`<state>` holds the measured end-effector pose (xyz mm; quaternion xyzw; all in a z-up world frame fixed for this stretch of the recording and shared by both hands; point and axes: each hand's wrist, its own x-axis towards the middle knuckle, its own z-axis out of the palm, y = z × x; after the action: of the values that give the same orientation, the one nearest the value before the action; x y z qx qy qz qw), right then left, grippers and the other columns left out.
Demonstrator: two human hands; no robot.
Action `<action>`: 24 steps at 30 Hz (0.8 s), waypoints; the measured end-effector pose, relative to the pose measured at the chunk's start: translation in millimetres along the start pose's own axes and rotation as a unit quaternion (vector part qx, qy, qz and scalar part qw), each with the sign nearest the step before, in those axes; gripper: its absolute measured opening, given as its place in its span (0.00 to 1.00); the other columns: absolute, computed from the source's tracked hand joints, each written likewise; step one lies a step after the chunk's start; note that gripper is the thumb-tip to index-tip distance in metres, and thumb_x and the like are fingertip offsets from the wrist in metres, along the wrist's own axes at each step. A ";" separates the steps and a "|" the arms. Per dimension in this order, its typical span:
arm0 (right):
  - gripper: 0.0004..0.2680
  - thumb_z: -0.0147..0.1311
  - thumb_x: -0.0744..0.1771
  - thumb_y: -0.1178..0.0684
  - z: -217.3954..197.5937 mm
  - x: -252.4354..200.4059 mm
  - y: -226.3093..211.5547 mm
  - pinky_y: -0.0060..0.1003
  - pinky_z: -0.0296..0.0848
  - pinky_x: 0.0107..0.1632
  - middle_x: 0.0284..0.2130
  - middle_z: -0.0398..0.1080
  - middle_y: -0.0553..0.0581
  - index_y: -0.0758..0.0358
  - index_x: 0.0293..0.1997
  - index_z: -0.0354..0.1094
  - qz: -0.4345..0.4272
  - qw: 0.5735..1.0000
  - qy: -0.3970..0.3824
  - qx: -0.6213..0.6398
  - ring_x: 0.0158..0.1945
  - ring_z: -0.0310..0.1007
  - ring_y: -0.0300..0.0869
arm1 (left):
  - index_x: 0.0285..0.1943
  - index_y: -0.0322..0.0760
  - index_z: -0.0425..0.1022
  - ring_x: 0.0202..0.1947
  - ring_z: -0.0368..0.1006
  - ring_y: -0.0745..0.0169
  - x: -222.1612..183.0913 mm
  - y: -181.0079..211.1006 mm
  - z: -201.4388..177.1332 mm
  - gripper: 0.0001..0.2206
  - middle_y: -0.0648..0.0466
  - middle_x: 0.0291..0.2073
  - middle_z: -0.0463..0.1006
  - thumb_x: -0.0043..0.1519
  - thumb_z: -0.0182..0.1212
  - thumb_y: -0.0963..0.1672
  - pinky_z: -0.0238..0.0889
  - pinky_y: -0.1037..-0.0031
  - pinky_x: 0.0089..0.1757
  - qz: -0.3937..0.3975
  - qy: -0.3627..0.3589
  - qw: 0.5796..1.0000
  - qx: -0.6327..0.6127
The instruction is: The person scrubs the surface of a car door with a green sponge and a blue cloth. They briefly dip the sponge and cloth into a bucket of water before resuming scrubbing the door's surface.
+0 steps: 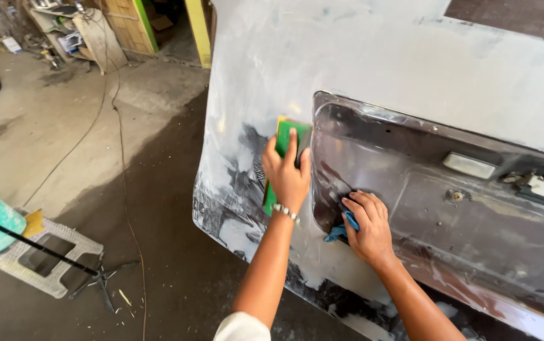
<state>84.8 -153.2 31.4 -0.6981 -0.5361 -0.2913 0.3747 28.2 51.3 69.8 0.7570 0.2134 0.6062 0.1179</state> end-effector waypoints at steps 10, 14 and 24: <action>0.15 0.61 0.63 0.60 -5.5 5.2 -4.0 0.52 0.60 0.66 0.55 0.68 0.62 0.65 0.55 0.69 -0.017 1.000 -0.011 -0.008 0.63 0.65 0.57 | 0.73 0.52 0.68 0.63 0.62 0.37 -74.2 19.0 -13.2 0.25 0.38 0.66 0.63 0.65 0.63 0.50 0.54 0.49 0.58 0.006 -0.029 0.999 0.031; 0.15 0.61 0.62 0.60 -2.7 3.5 -3.7 0.53 0.60 0.67 0.54 0.69 0.61 0.64 0.54 0.69 -0.008 1.000 -0.013 -0.009 0.63 0.65 0.56 | 0.74 0.49 0.68 0.60 0.62 0.37 -16.1 14.5 -4.6 0.25 0.37 0.66 0.63 0.67 0.63 0.49 0.56 0.50 0.58 -0.006 -0.021 1.000 -0.007; 0.16 0.61 0.62 0.60 -3.3 5.1 -0.4 0.53 0.60 0.67 0.55 0.69 0.61 0.64 0.55 0.69 -0.014 1.000 -0.015 -0.013 0.63 0.65 0.56 | 0.71 0.51 0.70 0.59 0.63 0.36 -95.8 31.6 -32.8 0.24 0.38 0.63 0.65 0.64 0.65 0.50 0.56 0.51 0.55 0.014 -0.056 0.998 -0.001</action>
<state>85.6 -153.2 37.4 -0.7000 -0.5475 -0.2925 0.3532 -14.5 -23.8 8.3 0.7927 0.1952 0.5644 0.1224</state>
